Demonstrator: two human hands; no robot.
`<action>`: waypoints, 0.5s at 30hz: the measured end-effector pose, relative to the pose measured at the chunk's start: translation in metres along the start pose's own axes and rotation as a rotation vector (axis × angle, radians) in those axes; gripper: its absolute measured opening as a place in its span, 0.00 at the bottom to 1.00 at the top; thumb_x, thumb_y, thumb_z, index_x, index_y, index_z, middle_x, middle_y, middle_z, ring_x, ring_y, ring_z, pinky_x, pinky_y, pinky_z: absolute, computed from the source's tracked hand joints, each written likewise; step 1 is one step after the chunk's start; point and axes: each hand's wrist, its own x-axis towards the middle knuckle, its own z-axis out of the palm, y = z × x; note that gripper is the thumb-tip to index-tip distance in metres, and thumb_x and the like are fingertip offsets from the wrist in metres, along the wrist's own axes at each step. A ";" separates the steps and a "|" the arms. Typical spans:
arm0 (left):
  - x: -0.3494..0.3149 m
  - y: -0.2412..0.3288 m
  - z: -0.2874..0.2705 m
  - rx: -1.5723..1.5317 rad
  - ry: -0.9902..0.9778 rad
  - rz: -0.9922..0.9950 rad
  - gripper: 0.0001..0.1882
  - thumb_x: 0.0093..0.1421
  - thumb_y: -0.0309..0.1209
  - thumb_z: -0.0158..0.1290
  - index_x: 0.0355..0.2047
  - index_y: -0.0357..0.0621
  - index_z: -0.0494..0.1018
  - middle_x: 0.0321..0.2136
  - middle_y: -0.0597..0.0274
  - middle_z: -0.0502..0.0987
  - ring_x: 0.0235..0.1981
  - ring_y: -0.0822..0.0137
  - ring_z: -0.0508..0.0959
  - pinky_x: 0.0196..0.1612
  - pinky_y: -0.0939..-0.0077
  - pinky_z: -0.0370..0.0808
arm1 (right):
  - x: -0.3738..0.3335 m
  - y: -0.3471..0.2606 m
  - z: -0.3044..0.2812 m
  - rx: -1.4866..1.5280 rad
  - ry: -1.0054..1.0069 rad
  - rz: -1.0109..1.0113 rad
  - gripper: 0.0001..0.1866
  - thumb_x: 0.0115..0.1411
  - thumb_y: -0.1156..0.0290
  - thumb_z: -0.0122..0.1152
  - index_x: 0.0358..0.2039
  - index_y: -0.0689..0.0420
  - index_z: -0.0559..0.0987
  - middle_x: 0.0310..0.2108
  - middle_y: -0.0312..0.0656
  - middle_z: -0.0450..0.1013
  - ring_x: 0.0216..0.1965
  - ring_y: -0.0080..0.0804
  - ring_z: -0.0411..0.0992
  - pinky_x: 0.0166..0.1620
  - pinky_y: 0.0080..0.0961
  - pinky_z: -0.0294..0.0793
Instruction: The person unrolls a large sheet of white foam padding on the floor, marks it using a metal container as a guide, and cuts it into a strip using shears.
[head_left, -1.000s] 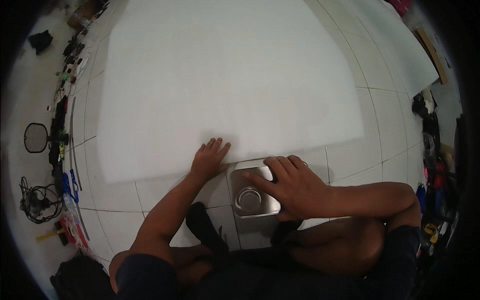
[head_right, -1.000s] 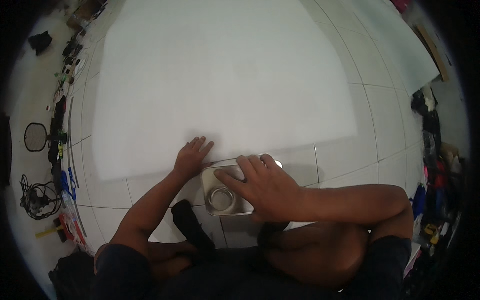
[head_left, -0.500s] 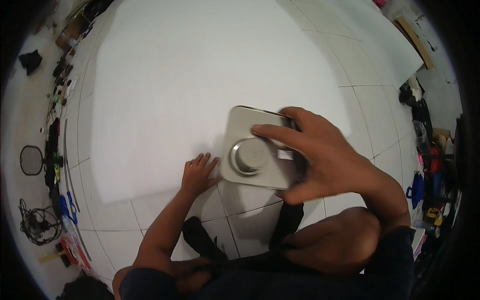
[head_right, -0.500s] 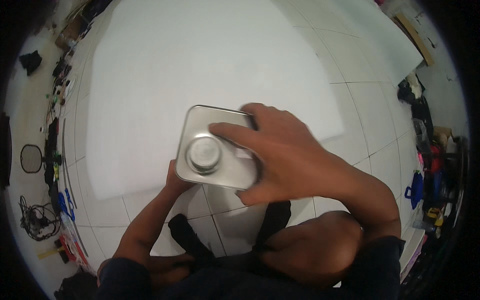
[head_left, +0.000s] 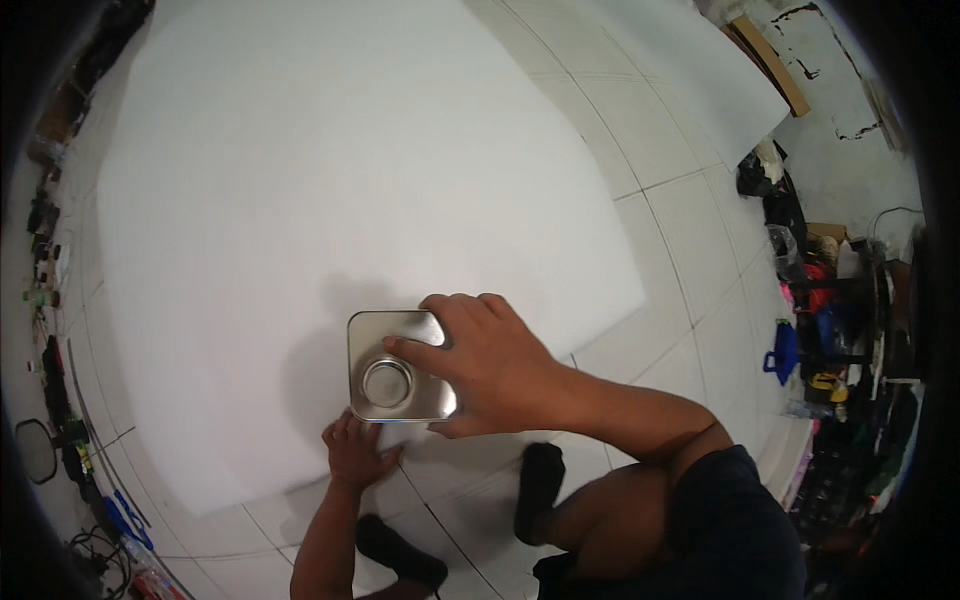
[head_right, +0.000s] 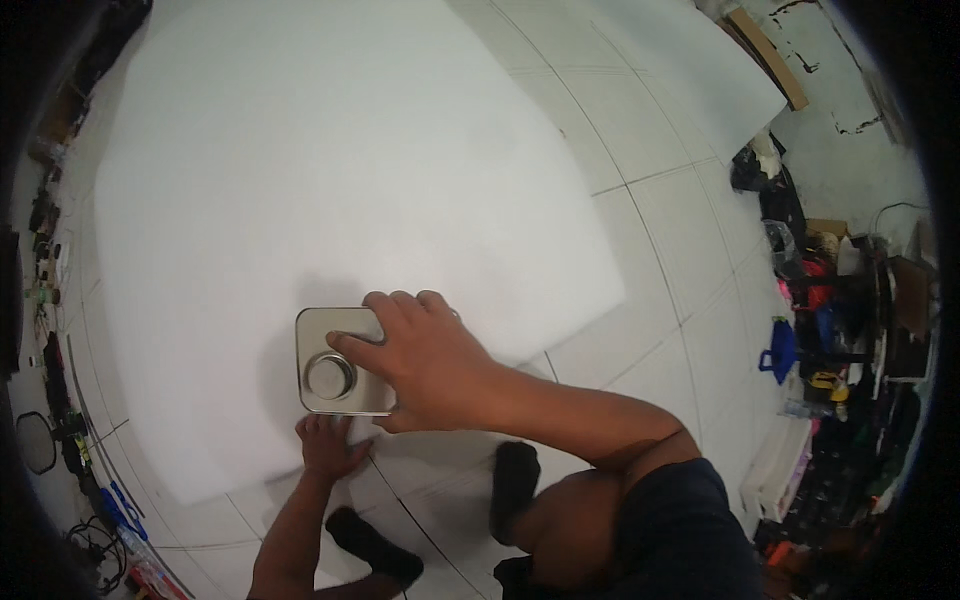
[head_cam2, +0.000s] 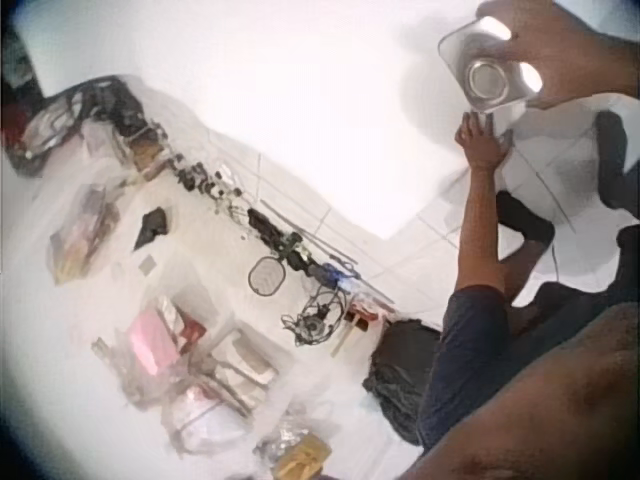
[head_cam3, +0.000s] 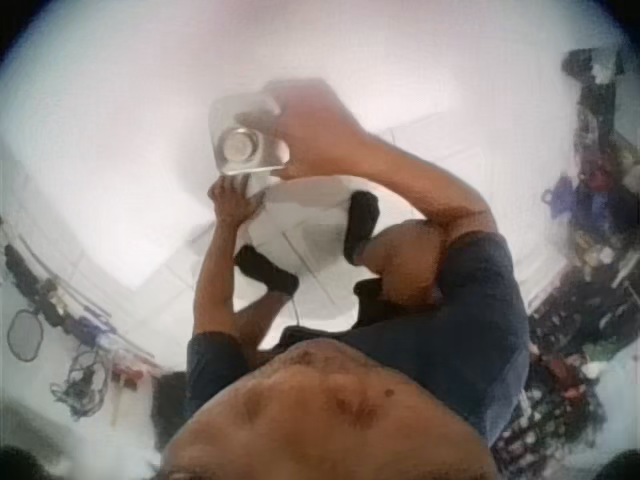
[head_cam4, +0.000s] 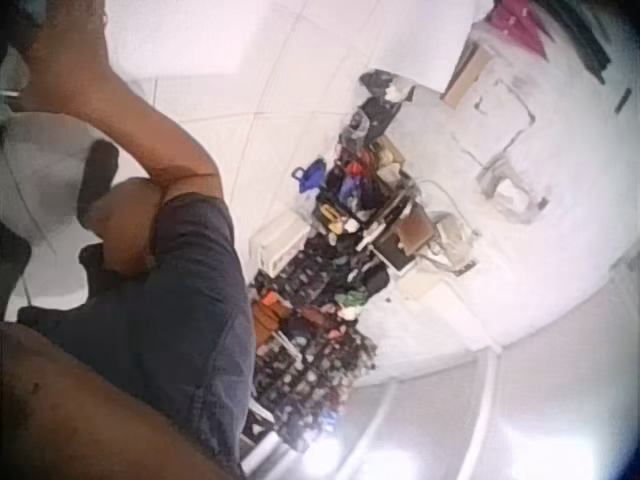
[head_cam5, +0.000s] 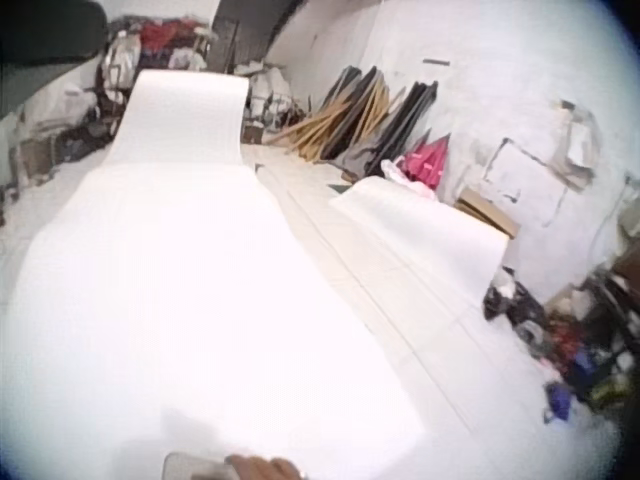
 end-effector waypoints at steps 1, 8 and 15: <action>0.002 0.002 -0.013 -0.008 -0.094 -0.011 0.38 0.46 0.61 0.59 0.55 0.56 0.71 0.60 0.55 0.63 0.62 0.51 0.59 0.58 0.48 0.56 | 0.000 -0.003 0.001 0.022 -0.006 0.021 0.46 0.39 0.52 0.75 0.61 0.46 0.69 0.53 0.57 0.63 0.55 0.51 0.64 0.55 0.45 0.62; 0.024 0.031 -0.142 0.099 -0.767 -0.125 0.35 0.57 0.47 0.55 0.61 0.45 0.63 0.62 0.50 0.61 0.66 0.51 0.57 0.61 0.55 0.63 | 0.001 -0.018 -0.021 0.194 0.014 0.047 0.49 0.39 0.47 0.76 0.62 0.47 0.67 0.62 0.59 0.55 0.62 0.56 0.56 0.62 0.50 0.56; -0.015 0.129 -0.360 -0.564 -0.716 -0.376 0.30 0.57 0.50 0.55 0.52 0.42 0.72 0.39 0.46 0.79 0.47 0.50 0.77 0.52 0.59 0.72 | -0.208 -0.051 -0.095 0.372 -0.012 0.780 0.36 0.57 0.49 0.61 0.60 0.58 0.67 0.55 0.55 0.68 0.58 0.54 0.64 0.61 0.45 0.63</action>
